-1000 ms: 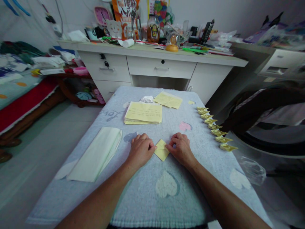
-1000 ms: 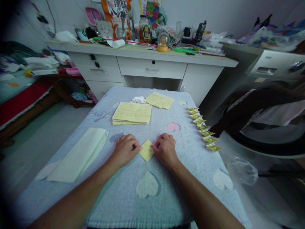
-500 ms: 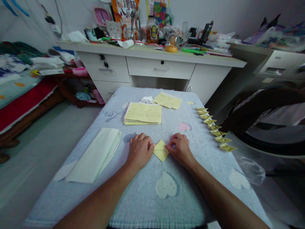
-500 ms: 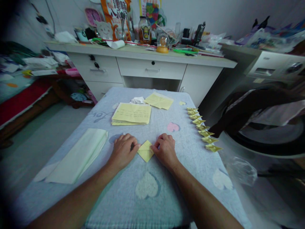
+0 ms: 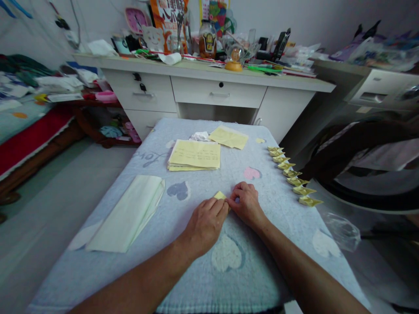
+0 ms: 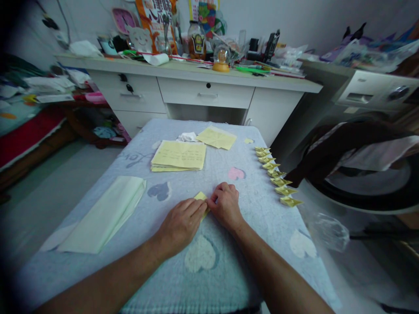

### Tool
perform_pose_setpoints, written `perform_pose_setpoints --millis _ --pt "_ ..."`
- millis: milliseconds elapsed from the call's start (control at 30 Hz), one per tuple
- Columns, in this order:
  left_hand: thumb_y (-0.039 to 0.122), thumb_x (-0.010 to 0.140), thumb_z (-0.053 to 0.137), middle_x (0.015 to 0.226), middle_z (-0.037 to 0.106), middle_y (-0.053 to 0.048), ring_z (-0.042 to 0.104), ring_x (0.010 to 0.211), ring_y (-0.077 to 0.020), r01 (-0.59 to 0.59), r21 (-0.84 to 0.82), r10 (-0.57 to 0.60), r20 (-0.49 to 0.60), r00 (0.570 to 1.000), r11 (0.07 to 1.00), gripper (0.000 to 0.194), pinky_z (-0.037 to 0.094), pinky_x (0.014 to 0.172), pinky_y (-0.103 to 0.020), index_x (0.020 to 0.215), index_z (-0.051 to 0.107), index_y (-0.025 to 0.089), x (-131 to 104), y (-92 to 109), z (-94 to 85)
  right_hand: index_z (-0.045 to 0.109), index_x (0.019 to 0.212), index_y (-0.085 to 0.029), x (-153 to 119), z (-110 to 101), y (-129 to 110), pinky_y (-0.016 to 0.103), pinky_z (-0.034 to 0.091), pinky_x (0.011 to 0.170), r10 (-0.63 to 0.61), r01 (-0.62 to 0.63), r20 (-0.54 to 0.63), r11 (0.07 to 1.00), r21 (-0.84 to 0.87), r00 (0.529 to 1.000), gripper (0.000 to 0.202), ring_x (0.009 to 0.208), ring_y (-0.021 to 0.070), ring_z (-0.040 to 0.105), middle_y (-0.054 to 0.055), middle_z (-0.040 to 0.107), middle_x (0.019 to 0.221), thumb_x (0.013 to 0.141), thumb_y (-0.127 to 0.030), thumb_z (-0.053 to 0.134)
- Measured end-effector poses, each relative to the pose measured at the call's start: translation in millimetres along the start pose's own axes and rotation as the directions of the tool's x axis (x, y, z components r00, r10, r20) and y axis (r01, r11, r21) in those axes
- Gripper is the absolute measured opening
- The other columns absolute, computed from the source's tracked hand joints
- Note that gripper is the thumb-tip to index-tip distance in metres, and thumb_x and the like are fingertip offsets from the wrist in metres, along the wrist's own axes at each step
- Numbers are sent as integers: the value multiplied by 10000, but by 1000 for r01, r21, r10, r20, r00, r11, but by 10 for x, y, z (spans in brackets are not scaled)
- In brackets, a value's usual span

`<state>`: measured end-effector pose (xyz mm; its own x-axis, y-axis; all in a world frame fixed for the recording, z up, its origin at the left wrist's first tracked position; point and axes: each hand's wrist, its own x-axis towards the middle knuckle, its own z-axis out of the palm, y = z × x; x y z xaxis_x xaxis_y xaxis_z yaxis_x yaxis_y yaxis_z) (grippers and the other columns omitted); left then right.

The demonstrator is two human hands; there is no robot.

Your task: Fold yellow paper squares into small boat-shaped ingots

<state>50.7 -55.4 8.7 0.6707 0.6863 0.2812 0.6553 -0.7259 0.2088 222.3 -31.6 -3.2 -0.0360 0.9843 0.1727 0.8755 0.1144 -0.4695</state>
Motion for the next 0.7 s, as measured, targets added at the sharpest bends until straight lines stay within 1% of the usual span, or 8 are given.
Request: perform_pose_setpoints --millis 167,333,533,700 --pt "159 920 395 1070 616 -116 539 1021 -248 46 0 -46 1 999 999 236 480 840 -404 1088 560 136 4 -3 18 658 610 -203 0 -10 -23 343 329 789 12 -12 1 1000 11 1000 167 873 205 463 45 585 891 747 -284 709" --pt "146 914 392 1034 621 -94 540 1012 -239 35 -25 -34 44 998 999 231 477 855 -406 1054 575 162 8 -6 9 656 614 -201 2 -10 -18 343 333 794 10 -10 13 1000 2 1000 156 876 205 465 45 584 891 733 -277 723" --pt "142 910 404 1006 622 -82 542 965 -232 28 -16 -27 48 998 999 211 479 844 -402 1027 577 171 12 -10 -6 646 621 -200 -13 -16 -24 347 333 795 11 -11 0 1000 7 1000 149 880 209 465 47 581 897 735 -272 711" --pt "152 895 445 996 622 -76 540 977 -237 69 -35 -66 71 995 997 183 477 864 -405 1010 584 180 13 -13 -10 650 662 -198 -26 -89 -23 346 328 807 -17 14 57 999 37 998 96 898 206 468 47 577 919 756 -184 634"
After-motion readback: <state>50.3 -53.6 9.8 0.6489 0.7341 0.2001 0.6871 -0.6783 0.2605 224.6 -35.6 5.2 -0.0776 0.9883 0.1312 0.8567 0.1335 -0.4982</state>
